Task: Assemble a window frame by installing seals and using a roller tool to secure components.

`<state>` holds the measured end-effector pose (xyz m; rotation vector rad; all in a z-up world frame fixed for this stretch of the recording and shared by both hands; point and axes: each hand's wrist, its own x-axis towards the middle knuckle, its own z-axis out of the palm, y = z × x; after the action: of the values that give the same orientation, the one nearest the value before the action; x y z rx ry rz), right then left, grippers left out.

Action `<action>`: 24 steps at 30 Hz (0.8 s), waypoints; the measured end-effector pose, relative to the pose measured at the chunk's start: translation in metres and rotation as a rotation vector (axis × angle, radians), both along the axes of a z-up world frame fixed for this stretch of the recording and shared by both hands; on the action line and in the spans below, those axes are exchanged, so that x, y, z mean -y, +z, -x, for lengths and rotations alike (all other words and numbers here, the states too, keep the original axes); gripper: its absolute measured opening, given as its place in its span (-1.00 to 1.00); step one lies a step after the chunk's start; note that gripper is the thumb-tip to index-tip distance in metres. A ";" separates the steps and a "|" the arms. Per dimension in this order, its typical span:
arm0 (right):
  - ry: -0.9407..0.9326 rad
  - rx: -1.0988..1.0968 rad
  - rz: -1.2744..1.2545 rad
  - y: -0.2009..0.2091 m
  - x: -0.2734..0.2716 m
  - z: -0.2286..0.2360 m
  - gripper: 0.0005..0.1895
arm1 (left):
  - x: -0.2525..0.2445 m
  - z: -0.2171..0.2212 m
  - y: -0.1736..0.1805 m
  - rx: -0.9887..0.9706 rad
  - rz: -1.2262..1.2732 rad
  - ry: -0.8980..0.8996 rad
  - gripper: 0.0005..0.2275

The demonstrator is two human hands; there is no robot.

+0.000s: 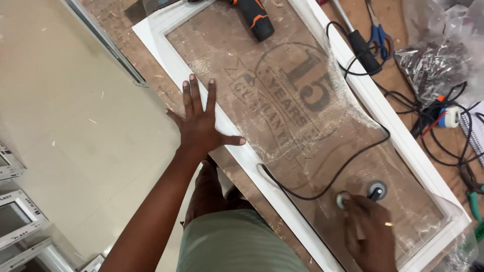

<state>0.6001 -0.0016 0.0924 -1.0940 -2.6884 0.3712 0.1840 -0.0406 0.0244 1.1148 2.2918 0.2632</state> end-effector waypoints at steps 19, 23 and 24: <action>-0.495 -0.499 0.452 -0.026 0.004 -0.080 -0.53 | 0.002 0.001 0.001 -0.005 0.006 0.006 0.47; -0.503 -0.449 0.811 -0.043 -0.033 -0.105 -0.39 | 0.004 0.002 0.003 0.008 -0.021 0.041 0.46; -0.385 -0.490 0.729 -0.025 -0.037 -0.083 -0.26 | 0.005 0.002 0.004 0.022 -0.021 0.034 0.45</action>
<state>0.6828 0.0358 0.0672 -1.4140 -1.8745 1.3947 0.1823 -0.0457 0.0289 1.0784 2.2954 0.3120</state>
